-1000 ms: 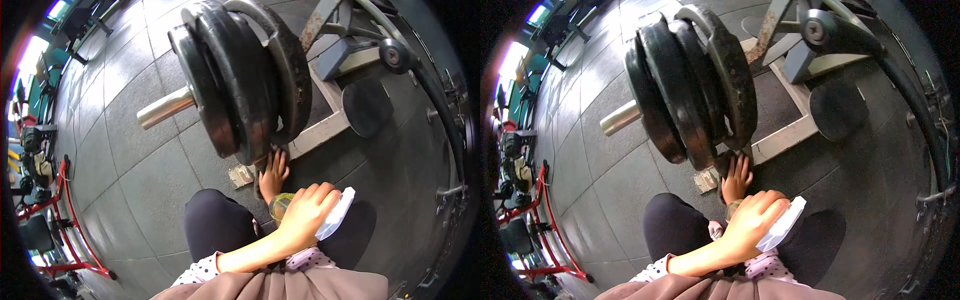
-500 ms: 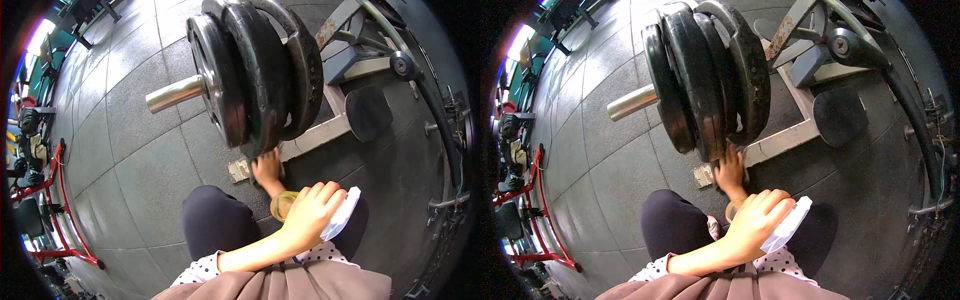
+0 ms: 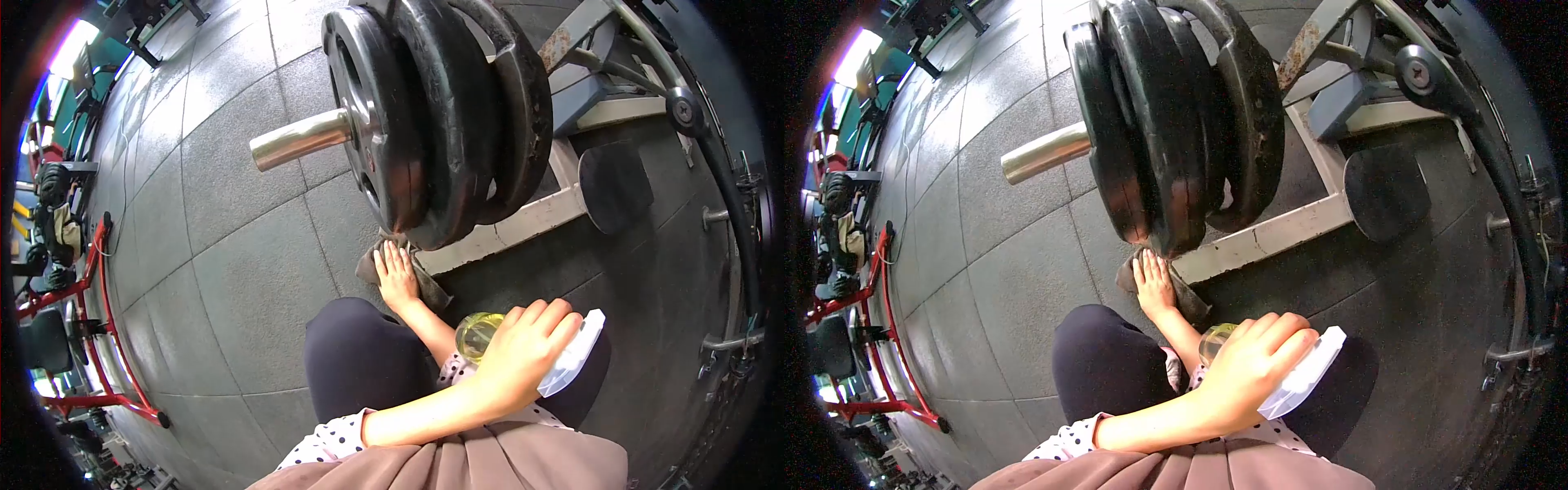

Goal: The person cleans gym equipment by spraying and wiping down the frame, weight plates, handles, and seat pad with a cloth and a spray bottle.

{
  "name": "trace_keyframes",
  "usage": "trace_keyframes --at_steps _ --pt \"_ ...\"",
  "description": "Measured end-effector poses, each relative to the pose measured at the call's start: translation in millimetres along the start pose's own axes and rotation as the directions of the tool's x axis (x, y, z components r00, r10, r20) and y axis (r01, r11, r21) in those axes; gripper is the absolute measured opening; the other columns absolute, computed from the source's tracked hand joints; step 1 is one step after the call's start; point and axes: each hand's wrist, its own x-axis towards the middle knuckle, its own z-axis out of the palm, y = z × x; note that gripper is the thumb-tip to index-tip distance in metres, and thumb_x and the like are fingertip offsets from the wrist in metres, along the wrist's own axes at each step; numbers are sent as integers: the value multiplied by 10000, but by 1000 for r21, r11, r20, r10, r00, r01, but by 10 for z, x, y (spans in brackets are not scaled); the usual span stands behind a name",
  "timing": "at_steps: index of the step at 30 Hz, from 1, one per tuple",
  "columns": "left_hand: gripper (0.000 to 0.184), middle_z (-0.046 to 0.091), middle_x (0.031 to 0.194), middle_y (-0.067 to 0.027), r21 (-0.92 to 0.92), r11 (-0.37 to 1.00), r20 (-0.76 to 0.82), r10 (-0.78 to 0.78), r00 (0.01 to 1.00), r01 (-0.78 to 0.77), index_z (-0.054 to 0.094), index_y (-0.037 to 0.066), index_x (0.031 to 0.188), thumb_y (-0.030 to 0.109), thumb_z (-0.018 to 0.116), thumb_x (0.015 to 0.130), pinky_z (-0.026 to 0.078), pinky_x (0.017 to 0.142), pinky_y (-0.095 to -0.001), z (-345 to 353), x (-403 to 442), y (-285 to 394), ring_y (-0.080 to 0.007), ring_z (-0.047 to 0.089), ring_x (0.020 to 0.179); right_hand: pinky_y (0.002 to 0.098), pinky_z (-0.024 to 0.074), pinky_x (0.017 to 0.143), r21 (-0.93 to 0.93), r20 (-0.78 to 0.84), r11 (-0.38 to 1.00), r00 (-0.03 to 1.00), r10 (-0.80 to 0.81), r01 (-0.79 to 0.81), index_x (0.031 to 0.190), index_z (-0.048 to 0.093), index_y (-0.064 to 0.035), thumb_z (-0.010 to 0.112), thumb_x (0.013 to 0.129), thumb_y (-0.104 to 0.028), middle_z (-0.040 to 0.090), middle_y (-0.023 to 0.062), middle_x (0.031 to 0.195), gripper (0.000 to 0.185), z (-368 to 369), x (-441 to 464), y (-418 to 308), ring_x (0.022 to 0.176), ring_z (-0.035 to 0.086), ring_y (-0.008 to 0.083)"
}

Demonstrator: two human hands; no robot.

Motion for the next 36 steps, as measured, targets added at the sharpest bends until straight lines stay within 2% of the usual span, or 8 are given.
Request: trace_keyframes --at_steps 9,12,13,17,20,21,29,36 --pt "484 538 1027 -101 -9 999 -49 43 998 -43 540 17 1058 -12 665 591 408 748 -349 34 -43 20 -274 533 919 440 239 1125 90 41 978 982 186 -189 1443 336 -82 453 887 -167 391 162 1447 574 292 -479 -385 1339 367 299" --pt "473 537 1028 -101 -27 999 -35 33 999 -34 539 19 1058 3 669 603 409 752 -351 27 -72 26 -272 533 920 435 243 1125 77 16 979 982 186 -187 1448 327 -79 437 895 -164 387 166 1450 571 389 -361 -401 1339 368 300" --pt "473 536 1029 -101 -39 999 -23 24 999 -25 539 19 1059 8 673 605 410 754 -352 19 -83 32 -271 532 922 411 262 1120 71 -4 983 985 170 -170 1462 289 -61 361 921 -147 360 189 1466 552 342 -288 -402 1338 376 309" --pt "480 534 1040 -103 -10 1000 -3 22 1000 -22 537 20 1067 17 677 608 410 760 -355 -4 -101 19 -273 531 929 436 230 1134 100 -33 986 990 136 -132 1464 287 -57 389 912 -141 279 220 1511 568 501 59 -336 1410 266 331" --pt "483 534 1046 -103 -20 999 0 25 1000 -25 536 20 1069 20 678 608 408 765 -358 -5 -91 41 -277 531 935 436 230 1135 117 -6 980 987 163 -161 1458 297 -55 394 909 -145 286 225 1506 565 261 293 -354 1406 274 335" --pt "481 534 1047 -104 -27 999 0 24 1000 -24 536 20 1069 23 677 610 408 767 -359 -11 -93 46 -279 532 937 410 309 1089 17 -138 985 976 170 -170 1360 463 -88 642 767 -164 404 156 1449 624 292 305 -358 1370 354 244" --pt "464 539 1067 -113 1 1000 20 30 999 -30 544 14 1076 65 671 633 409 792 -364 0 -71 18 -283 542 943 423 258 1122 188 39 968 986 163 -168 1418 368 -53 444 880 -149 339 202 1481 551 321 -343 -356 1385 318 311" --pt "538 535 1071 -122 -8 1000 59 24 998 -24 537 11 1092 24 700 580 410 780 -368 -60 -89 33 -292 535 948 453 213 1142 161 -109 977 982 155 -137 1445 307 -30 434 887 -134 285 239 1498 581 573 351 -301 1398 276 350"
